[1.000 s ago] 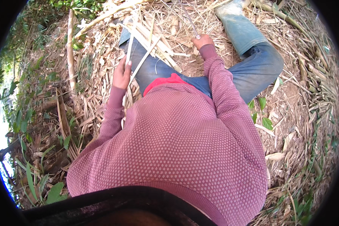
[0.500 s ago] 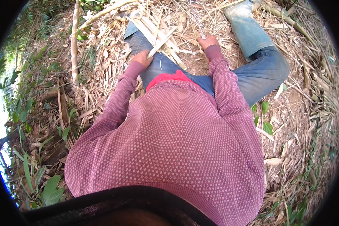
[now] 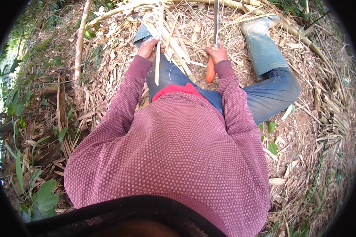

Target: The person sits on the ground in a forest and uses a machete to split a piece of bamboo into thin strips. They hold the bamboo with their left hand and strike it with the machete in their right hand, creating a pile of bamboo strips.

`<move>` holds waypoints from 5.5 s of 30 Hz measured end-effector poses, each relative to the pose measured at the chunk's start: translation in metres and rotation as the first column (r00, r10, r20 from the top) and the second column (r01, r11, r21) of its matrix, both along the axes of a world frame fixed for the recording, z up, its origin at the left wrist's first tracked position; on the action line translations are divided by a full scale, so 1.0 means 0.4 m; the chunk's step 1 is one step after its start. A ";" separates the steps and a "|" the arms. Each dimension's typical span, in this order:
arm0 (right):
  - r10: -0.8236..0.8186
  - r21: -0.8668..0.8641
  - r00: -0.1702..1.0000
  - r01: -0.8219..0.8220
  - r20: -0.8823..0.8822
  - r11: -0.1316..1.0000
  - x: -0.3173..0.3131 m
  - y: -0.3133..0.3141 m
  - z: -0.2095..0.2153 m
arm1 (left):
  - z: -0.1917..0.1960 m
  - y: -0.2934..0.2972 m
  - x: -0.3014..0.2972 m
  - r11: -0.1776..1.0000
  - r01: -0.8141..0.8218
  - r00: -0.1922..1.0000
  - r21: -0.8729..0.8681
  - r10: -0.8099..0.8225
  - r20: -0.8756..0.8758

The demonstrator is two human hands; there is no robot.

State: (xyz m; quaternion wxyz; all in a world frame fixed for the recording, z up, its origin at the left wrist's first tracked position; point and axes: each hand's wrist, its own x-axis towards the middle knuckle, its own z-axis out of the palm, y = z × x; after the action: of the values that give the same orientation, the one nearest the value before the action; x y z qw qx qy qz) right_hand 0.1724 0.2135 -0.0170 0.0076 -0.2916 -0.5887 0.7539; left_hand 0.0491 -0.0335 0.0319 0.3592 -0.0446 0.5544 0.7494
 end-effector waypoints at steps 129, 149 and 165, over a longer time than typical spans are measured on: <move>-0.168 0.913 0.926 -0.281 0.339 0.295 -0.053 0.135 0.027 | 0.245 -0.305 0.369 0.985 0.015 0.995 -0.170 0.002 0.096; 0.403 0.909 0.886 -0.343 0.230 0.237 0.022 -0.055 0.073 | 0.038 0.057 0.145 0.536 -0.310 0.645 -0.785 -0.488 -0.588; -0.253 0.818 0.895 -0.181 0.367 0.546 -0.052 0.146 -0.009 | 0.133 -0.204 0.317 0.714 -0.198 0.815 -0.671 -0.260 -0.518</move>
State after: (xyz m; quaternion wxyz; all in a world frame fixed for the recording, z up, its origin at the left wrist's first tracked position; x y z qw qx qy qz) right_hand 0.1517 0.2720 -0.0207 0.0272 -0.4282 -0.8544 0.2932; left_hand 0.1759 -0.1152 0.0852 0.1423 0.0625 0.8776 0.4535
